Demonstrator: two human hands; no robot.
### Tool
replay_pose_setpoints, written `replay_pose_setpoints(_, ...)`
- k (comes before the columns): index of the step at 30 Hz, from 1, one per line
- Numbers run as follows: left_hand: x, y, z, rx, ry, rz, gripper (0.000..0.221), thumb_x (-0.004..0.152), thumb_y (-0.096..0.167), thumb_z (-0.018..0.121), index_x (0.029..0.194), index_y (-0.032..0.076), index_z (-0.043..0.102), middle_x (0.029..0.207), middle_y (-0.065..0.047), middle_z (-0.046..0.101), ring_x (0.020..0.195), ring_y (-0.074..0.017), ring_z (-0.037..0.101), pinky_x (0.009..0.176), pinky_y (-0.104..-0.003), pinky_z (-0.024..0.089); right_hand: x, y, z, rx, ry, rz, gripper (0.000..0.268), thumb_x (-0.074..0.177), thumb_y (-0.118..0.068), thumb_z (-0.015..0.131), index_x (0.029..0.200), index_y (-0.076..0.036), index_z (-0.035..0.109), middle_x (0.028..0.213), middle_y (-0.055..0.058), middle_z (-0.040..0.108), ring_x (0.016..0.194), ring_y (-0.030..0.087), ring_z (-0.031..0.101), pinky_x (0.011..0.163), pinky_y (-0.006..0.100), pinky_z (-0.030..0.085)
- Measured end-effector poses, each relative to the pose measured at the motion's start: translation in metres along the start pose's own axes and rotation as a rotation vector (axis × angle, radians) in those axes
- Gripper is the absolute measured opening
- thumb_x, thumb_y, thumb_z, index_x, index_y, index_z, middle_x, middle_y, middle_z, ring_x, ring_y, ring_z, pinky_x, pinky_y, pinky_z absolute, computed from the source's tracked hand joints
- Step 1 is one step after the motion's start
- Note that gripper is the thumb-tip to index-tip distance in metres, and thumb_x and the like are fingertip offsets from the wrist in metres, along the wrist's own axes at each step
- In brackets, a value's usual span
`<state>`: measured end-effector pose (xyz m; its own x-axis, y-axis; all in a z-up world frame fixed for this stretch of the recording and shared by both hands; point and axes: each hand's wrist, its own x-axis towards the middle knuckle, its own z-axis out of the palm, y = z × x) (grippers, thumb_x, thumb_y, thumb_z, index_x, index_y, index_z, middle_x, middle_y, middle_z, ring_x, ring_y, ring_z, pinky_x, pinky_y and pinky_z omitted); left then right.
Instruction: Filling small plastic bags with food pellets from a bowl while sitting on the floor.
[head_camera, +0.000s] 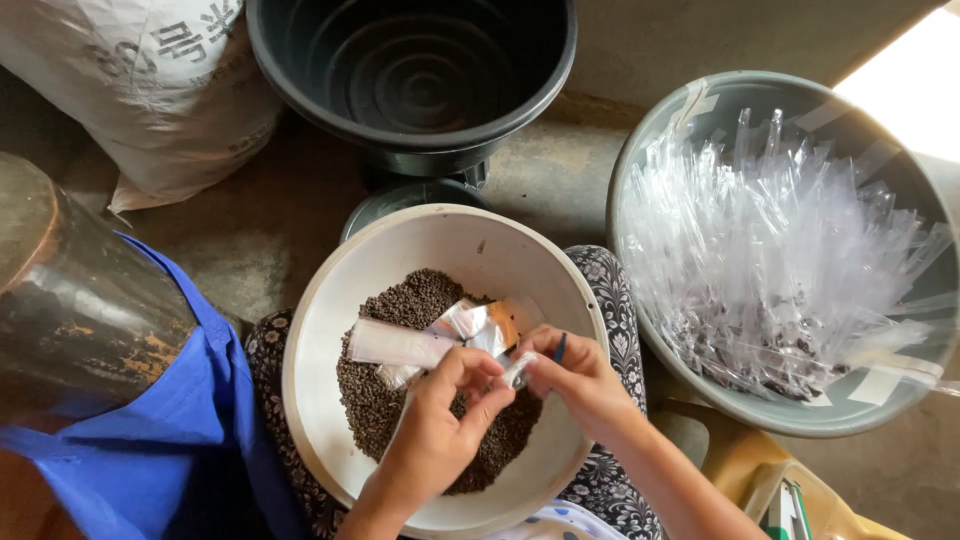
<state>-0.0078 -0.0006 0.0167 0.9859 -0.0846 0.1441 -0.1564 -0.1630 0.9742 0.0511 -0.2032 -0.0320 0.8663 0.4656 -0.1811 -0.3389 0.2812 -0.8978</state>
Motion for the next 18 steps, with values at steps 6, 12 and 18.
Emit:
replay_pose_setpoints(6, 0.005, -0.028, 0.009, 0.218, -0.061, -0.032, 0.026, 0.077, 0.004, 0.08, 0.101, 0.004, 0.069, 0.106, -0.004, 0.064, 0.095, -0.0193, 0.067, 0.088, -0.033, 0.055, -0.009, -0.015, 0.01, -0.285, 0.037, 0.086, 0.02, 0.095, -0.02, 0.071, 0.096, -0.001, 0.072, 0.067, 0.001, 0.061, 0.056, 0.007, 0.049, 0.051, 0.022, 0.039)
replay_pose_setpoints(12, 0.023, -0.03, -0.01, 0.025, 0.223, 0.07, 0.006, 0.098, 0.012, 0.058, 0.097, 0.01, 0.063, 0.073, -0.004, 0.067, 0.06, -0.0143, 0.064, 0.045, -0.022, 0.054, -0.015, 0.006, 0.033, -0.696, 0.053, -0.18, 0.016, 0.098, -0.018, 0.061, 0.095, -0.004, 0.068, 0.067, 0.001, 0.069, 0.051, 0.008, 0.055, 0.045, 0.021, 0.042)
replay_pose_setpoints(18, 0.064, 0.015, -0.036, -0.014, 0.566, 0.1, 0.016, 0.1, 0.018, 0.061, 0.091, 0.004, 0.064, 0.07, -0.005, 0.064, 0.058, -0.0119, 0.062, 0.052, -0.02, 0.053, -0.028, -0.002, -0.005, -0.873, -0.039, -0.489, 0.015, 0.084, 0.005, 0.063, 0.085, -0.009, 0.065, 0.078, 0.001, 0.064, 0.059, 0.009, 0.053, 0.051, 0.02, 0.045)
